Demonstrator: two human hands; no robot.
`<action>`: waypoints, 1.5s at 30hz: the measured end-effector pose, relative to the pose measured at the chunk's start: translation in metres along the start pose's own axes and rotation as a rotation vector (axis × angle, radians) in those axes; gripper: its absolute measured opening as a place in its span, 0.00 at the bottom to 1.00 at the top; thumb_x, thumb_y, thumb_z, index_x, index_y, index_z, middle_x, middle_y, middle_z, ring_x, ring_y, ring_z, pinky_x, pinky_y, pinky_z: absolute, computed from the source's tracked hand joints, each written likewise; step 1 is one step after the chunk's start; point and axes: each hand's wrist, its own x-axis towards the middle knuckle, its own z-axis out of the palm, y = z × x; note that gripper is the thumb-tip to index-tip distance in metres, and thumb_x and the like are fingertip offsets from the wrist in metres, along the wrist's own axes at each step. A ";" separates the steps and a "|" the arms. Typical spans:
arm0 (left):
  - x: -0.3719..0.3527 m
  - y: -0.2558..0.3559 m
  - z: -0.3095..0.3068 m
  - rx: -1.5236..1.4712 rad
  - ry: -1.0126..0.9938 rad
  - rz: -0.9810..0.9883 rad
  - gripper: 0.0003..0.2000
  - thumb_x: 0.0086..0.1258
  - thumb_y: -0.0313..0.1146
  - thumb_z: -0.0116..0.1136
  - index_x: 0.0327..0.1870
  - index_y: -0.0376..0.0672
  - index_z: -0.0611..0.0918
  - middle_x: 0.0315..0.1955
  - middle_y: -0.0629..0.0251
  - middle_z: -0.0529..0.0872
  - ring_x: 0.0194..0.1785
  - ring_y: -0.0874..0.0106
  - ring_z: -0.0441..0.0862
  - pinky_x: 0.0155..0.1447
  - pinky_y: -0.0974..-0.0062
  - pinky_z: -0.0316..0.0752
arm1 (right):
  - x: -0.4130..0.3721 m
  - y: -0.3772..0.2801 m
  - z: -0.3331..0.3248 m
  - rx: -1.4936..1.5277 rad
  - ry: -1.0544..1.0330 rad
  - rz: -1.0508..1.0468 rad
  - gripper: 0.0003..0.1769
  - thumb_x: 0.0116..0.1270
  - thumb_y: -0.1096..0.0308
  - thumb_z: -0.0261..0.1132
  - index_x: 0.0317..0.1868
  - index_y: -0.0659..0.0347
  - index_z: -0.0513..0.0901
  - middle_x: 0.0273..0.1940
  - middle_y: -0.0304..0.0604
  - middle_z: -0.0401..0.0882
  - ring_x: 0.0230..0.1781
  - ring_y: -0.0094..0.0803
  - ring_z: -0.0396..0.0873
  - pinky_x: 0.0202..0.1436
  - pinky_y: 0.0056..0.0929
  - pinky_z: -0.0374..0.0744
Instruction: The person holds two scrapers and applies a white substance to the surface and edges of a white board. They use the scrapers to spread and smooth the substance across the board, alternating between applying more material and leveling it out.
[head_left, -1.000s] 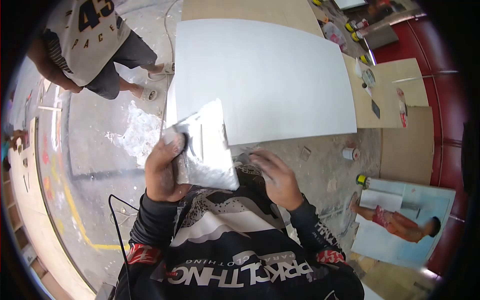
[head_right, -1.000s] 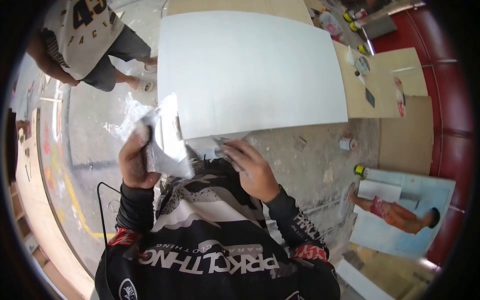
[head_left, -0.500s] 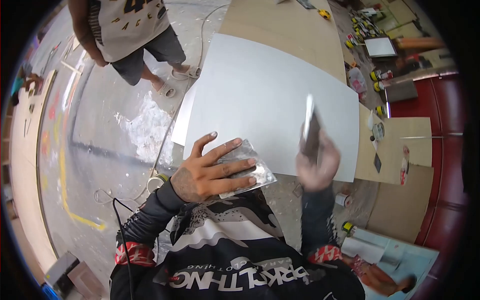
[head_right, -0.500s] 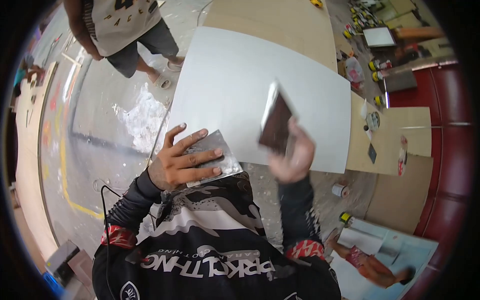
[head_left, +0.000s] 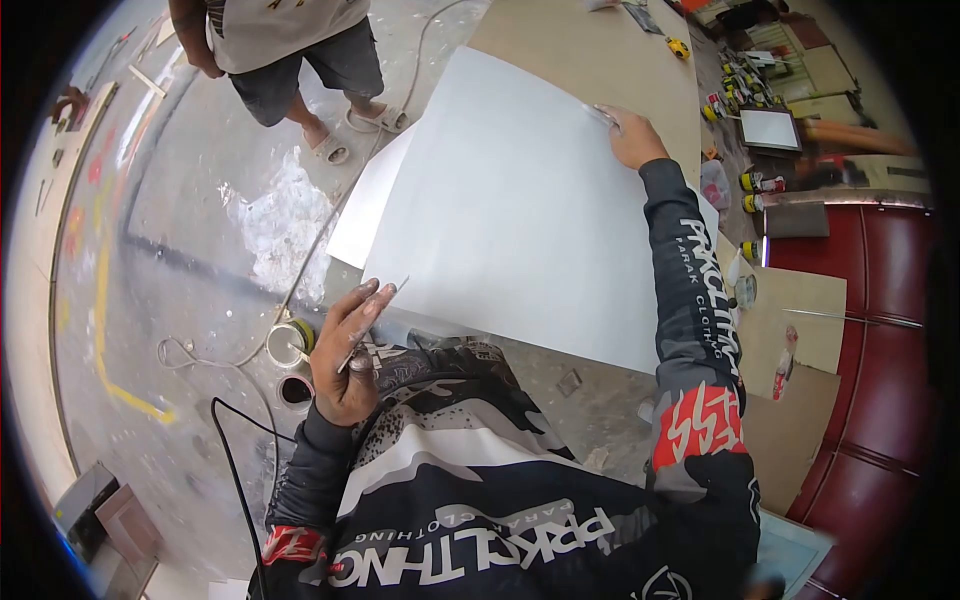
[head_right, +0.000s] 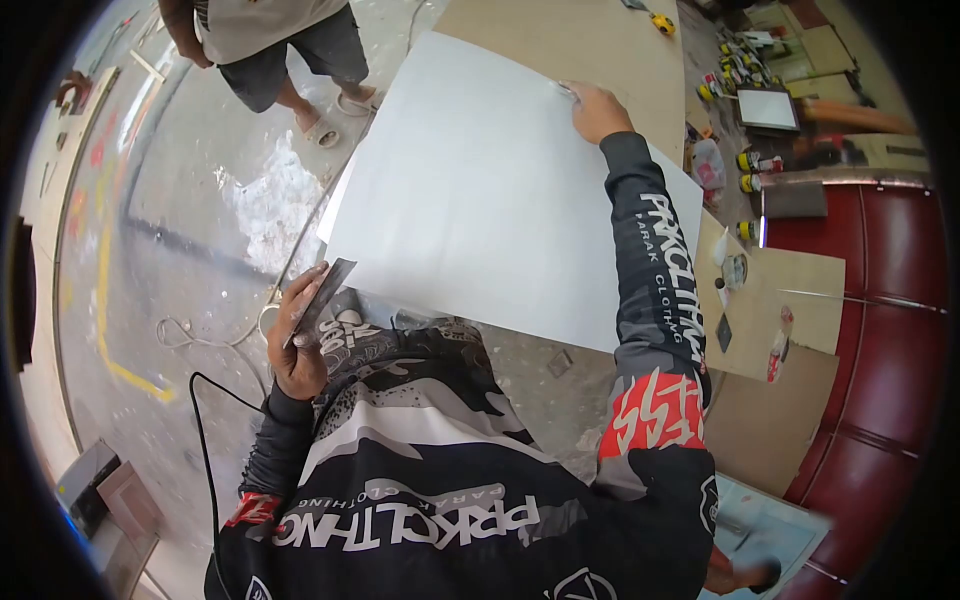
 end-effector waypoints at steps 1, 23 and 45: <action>0.000 -0.001 -0.002 0.001 0.006 -0.002 0.24 0.79 0.50 0.39 0.62 0.39 0.75 0.54 0.50 0.83 0.61 0.48 0.75 0.65 0.57 0.68 | 0.005 0.001 0.001 -0.022 -0.009 0.029 0.22 0.63 0.76 0.52 0.57 0.61 0.79 0.55 0.56 0.79 0.57 0.50 0.77 0.62 0.36 0.73; 0.019 -0.006 -0.003 -0.180 -0.048 -0.118 0.25 0.78 0.47 0.43 0.60 0.29 0.75 0.55 0.44 0.79 0.59 0.56 0.77 0.64 0.63 0.69 | 0.005 0.014 0.017 0.039 -0.072 0.030 0.28 0.53 0.77 0.55 0.57 0.53 0.80 0.56 0.47 0.79 0.56 0.44 0.77 0.63 0.34 0.73; 0.025 -0.030 0.007 -0.882 -0.001 -0.485 0.15 0.78 0.44 0.48 0.42 0.39 0.76 0.26 0.73 0.71 0.29 0.81 0.64 0.34 0.81 0.61 | -0.256 -0.175 0.020 0.246 -0.056 0.015 0.25 0.53 0.76 0.62 0.55 0.58 0.80 0.56 0.46 0.78 0.57 0.43 0.75 0.62 0.41 0.71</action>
